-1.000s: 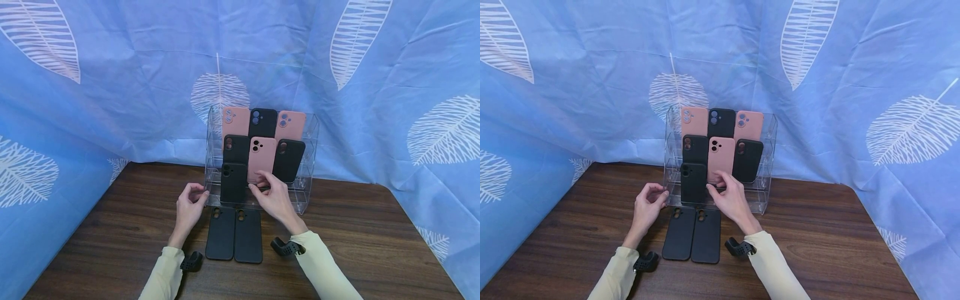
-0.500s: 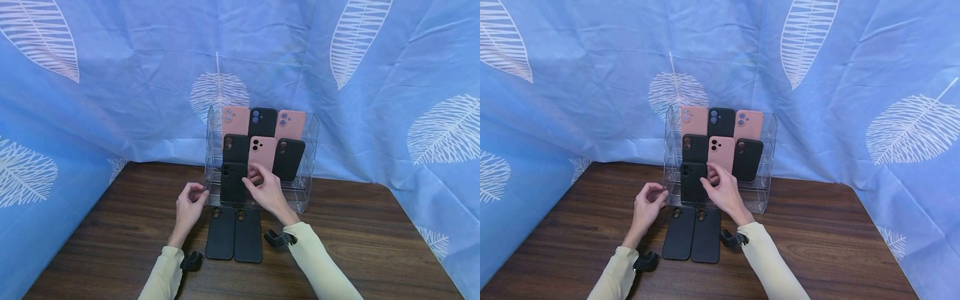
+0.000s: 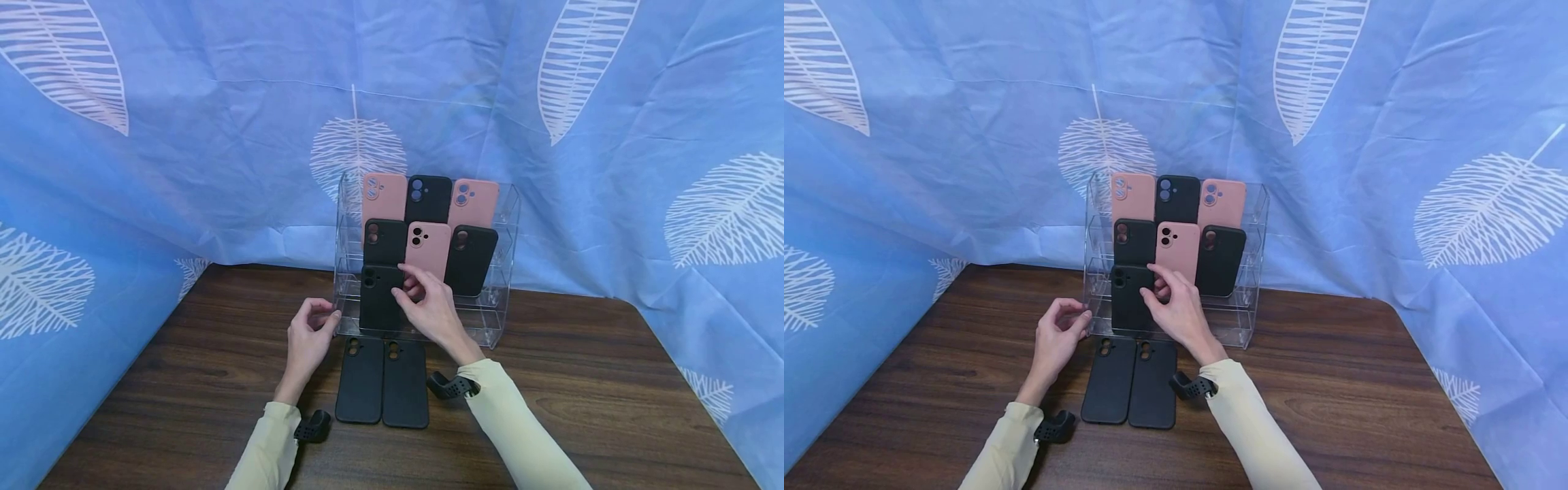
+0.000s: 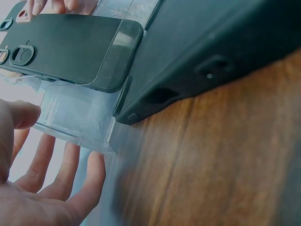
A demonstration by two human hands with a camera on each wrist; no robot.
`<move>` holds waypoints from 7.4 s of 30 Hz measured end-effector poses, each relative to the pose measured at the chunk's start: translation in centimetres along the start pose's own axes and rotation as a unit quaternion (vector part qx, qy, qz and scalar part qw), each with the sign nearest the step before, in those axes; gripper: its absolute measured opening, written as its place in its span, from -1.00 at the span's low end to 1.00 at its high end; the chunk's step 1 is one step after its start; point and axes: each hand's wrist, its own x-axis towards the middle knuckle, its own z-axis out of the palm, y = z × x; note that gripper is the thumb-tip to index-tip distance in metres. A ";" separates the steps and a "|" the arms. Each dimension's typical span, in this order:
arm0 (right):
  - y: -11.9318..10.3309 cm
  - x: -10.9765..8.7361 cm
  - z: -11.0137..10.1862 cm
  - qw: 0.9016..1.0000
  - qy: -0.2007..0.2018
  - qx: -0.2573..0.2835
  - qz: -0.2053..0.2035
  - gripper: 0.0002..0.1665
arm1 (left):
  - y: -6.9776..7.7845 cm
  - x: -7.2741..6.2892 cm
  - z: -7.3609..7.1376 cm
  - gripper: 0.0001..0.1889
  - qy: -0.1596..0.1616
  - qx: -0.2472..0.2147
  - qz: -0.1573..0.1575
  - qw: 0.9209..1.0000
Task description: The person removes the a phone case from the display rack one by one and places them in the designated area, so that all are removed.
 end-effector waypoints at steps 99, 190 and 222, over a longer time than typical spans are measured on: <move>3.3 -8.5 -5.0 0.955 0.016 0.241 0.170 -0.44 | 0.0 -0.3 0.1 -0.81 0.002 -0.005 -0.007 1.000; 5.1 -11.0 -5.8 0.976 -0.047 -0.092 0.193 -0.70 | -0.1 -0.3 0.1 -0.81 0.001 -0.011 -0.006 1.000; 4.3 -5.4 -10.8 0.987 0.147 -0.066 -0.021 -0.62 | -0.1 -0.3 0.1 -0.82 0.006 -0.011 0.002 1.000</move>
